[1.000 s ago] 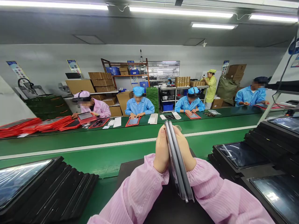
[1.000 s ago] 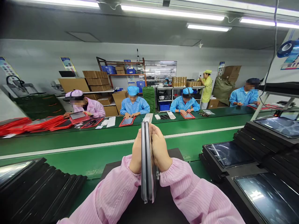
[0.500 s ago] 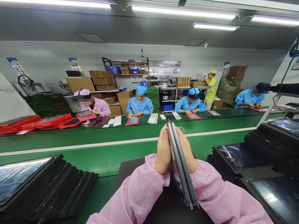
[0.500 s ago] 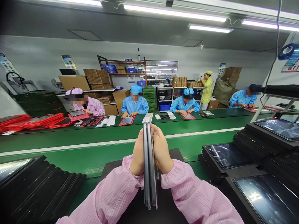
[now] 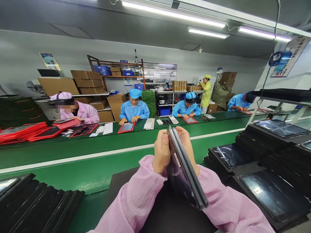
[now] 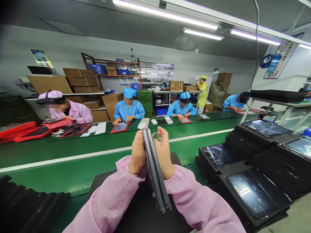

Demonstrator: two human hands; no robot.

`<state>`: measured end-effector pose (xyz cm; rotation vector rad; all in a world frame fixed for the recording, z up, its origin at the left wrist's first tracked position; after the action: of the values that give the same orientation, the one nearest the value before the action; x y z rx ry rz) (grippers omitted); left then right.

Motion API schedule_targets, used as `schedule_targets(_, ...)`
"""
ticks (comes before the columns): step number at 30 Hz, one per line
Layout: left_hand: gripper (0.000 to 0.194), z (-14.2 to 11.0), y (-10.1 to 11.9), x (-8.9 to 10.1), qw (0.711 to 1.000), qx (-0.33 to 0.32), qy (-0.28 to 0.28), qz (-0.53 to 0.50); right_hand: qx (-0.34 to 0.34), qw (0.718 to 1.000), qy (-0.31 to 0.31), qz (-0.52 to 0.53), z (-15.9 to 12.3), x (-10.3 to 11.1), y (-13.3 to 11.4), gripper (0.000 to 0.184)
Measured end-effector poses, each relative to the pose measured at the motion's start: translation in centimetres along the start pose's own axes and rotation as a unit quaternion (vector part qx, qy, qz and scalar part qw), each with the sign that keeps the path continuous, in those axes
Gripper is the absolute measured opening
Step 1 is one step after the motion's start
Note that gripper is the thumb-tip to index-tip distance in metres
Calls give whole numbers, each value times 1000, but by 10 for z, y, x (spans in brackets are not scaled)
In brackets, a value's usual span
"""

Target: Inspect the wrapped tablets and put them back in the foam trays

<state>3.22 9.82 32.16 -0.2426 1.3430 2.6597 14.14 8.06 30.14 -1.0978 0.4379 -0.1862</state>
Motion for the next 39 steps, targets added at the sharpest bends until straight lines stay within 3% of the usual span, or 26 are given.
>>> schedule_targets(3,57,5,2,4,999,-17,21,30,15,999,32,24,-11,24,-23,24)
schedule_targets(5,57,7,1,7,998,-21,31,45,-33,998,-40,41,-26,26,-31,15)
schedule_targets(8,57,7,1,10,997,-31,44,62,-139,974,-165,61,-56,23,-30,21)
schedule_targets(10,56,6,3,10,996,-39,46,67,-157,968,-187,57,-67,29,-31,28)
schedule_targets(14,54,3,5,7,996,-51,35,65,-126,979,-154,33,-70,40,-34,32)
schedule_targets(24,51,0,4,3,996,-57,26,69,-64,988,-135,24,-75,44,-45,24)
schedule_targets(39,49,0,3,0,995,-55,22,74,-95,990,-104,29,-73,45,-37,23)
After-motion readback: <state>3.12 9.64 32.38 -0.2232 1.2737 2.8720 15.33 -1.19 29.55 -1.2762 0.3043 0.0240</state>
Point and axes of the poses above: each hand's wrist, its own z-axis towards the middle knuckle, its own x-axis out of the back of the hand, y = z × x, the point moved 10 cm from there along z, towards the middle knuckle, and after that the axes turned 5 degrees about y, right-handed, at the moved point
